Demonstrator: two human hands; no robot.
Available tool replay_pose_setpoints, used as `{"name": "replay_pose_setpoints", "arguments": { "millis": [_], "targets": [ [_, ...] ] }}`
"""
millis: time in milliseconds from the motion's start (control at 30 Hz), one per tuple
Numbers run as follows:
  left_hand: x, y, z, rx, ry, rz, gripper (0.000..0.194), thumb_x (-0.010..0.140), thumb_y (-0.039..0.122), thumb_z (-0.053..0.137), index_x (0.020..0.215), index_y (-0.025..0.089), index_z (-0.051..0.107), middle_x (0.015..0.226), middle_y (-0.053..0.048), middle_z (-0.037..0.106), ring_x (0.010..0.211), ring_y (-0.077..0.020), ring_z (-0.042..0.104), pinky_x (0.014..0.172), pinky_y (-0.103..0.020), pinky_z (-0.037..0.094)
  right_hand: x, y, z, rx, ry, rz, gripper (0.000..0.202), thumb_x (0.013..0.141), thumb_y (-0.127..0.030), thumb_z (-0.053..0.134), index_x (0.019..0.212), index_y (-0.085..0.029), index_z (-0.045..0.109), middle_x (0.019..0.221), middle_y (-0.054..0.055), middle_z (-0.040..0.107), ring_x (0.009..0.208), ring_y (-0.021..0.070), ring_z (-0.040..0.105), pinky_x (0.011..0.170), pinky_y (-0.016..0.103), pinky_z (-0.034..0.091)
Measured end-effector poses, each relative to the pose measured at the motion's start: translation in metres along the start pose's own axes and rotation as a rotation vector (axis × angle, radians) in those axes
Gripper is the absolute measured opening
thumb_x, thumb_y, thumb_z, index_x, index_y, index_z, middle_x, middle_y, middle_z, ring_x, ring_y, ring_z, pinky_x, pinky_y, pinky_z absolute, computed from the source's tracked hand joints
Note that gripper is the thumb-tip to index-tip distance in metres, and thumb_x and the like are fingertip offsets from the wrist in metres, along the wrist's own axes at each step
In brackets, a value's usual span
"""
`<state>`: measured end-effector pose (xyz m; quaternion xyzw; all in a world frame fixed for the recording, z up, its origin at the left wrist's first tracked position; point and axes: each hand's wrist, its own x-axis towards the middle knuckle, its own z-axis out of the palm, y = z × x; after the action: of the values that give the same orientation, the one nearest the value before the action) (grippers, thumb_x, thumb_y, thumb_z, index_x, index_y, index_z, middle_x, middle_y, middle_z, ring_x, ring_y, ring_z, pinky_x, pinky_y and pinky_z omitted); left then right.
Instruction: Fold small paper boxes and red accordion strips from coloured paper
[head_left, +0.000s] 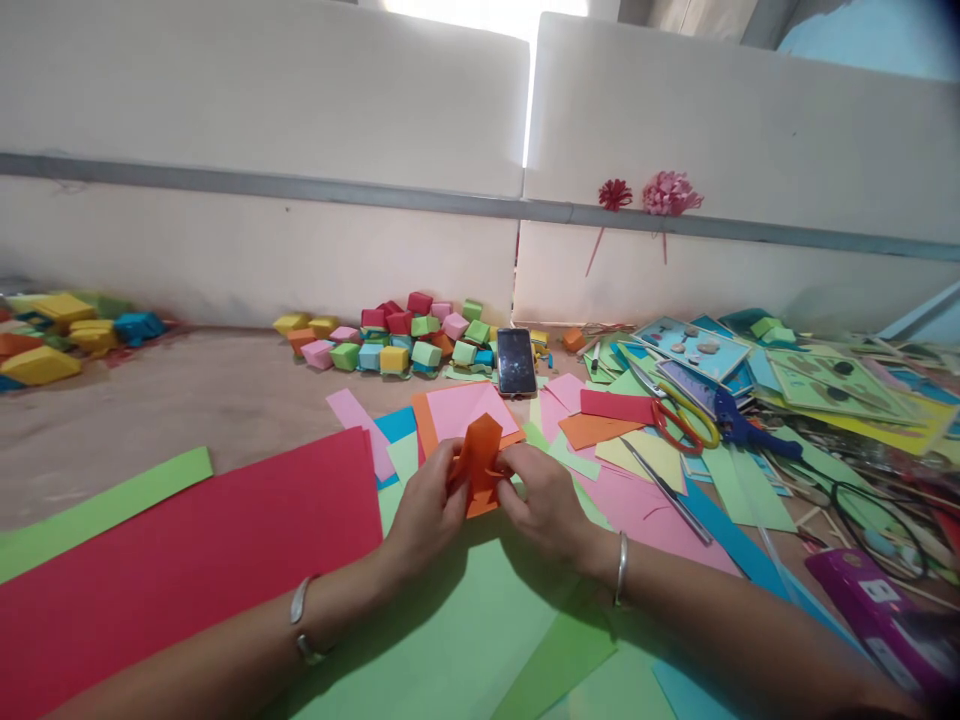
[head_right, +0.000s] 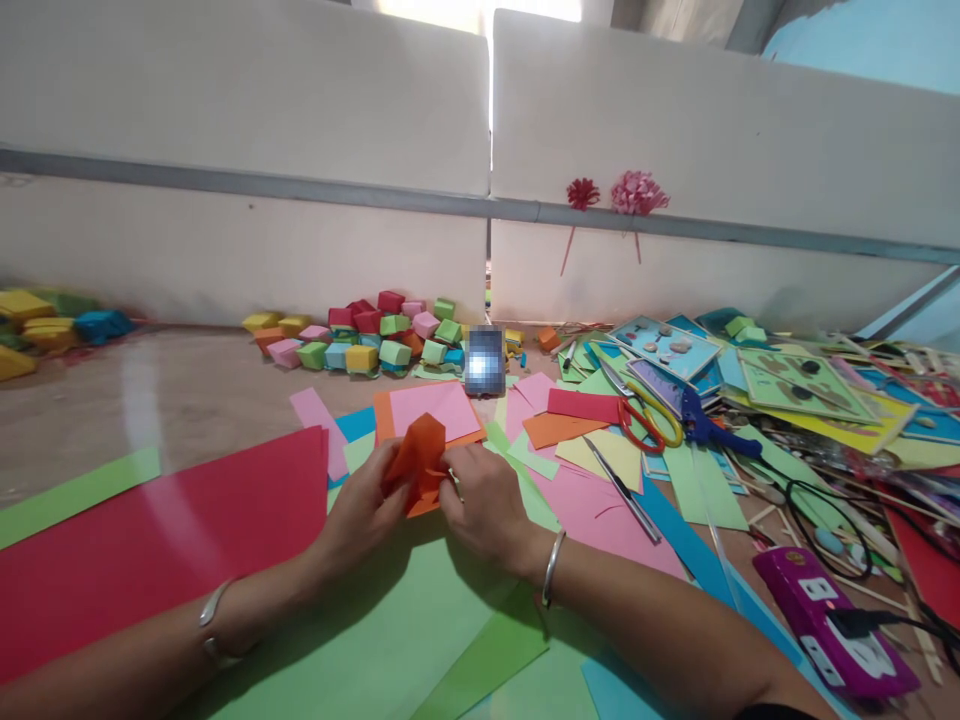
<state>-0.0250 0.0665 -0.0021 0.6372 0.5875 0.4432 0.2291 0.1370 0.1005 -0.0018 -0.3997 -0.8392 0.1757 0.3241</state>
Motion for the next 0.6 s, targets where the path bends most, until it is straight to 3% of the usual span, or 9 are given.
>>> {"name": "replay_pose_setpoints", "arguments": {
  "millis": [133,267,400,600],
  "targets": [
    [-0.0008,0.0016,-0.0008,-0.108,-0.011,-0.048,0.016,0.081,0.029,0.053,0.095,0.022,0.054,0.088,-0.002,0.07,0.075,-0.0197,0.066,0.068,-0.031,0.05,-0.0011,-0.0007,0.0017,0.13,0.012,0.043,0.012,0.08,-0.012,0.05,0.086,-0.017,0.06,0.082,0.004,0.067,0.073,0.0152,0.057,0.069,0.026,0.043],
    [0.0038,-0.0012,-0.001,-0.264,0.048,-0.127,0.016,0.076,0.029,0.06,0.089,0.022,0.057,0.085,-0.001,0.067,0.079,-0.0197,0.066,0.07,-0.03,0.052,-0.005,-0.0014,0.0052,0.171,0.064,-0.051,0.016,0.079,-0.011,0.051,0.088,-0.016,0.062,0.088,0.006,0.069,0.08,0.017,0.061,0.075,0.028,0.047],
    [0.0075,-0.0042,-0.0007,-0.268,0.105,-0.148,0.017,0.078,0.03,0.059,0.092,0.02,0.059,0.084,0.0,0.066,0.078,-0.0188,0.062,0.07,-0.03,0.051,-0.0071,-0.0024,0.0069,0.131,0.077,-0.114,0.013,0.083,-0.014,0.054,0.089,-0.016,0.065,0.095,0.008,0.069,0.089,0.0186,0.062,0.081,0.031,0.049],
    [-0.0009,-0.0028,0.0018,-0.299,0.005,-0.062,0.02,0.079,0.031,0.063,0.095,0.019,0.063,0.092,-0.004,0.07,0.084,-0.0207,0.067,0.076,-0.033,0.054,-0.0044,-0.0002,0.0063,0.204,0.1,-0.062,0.015,0.089,-0.016,0.053,0.092,-0.016,0.068,0.095,0.008,0.068,0.088,0.0177,0.061,0.081,0.03,0.049]
  ]
}}
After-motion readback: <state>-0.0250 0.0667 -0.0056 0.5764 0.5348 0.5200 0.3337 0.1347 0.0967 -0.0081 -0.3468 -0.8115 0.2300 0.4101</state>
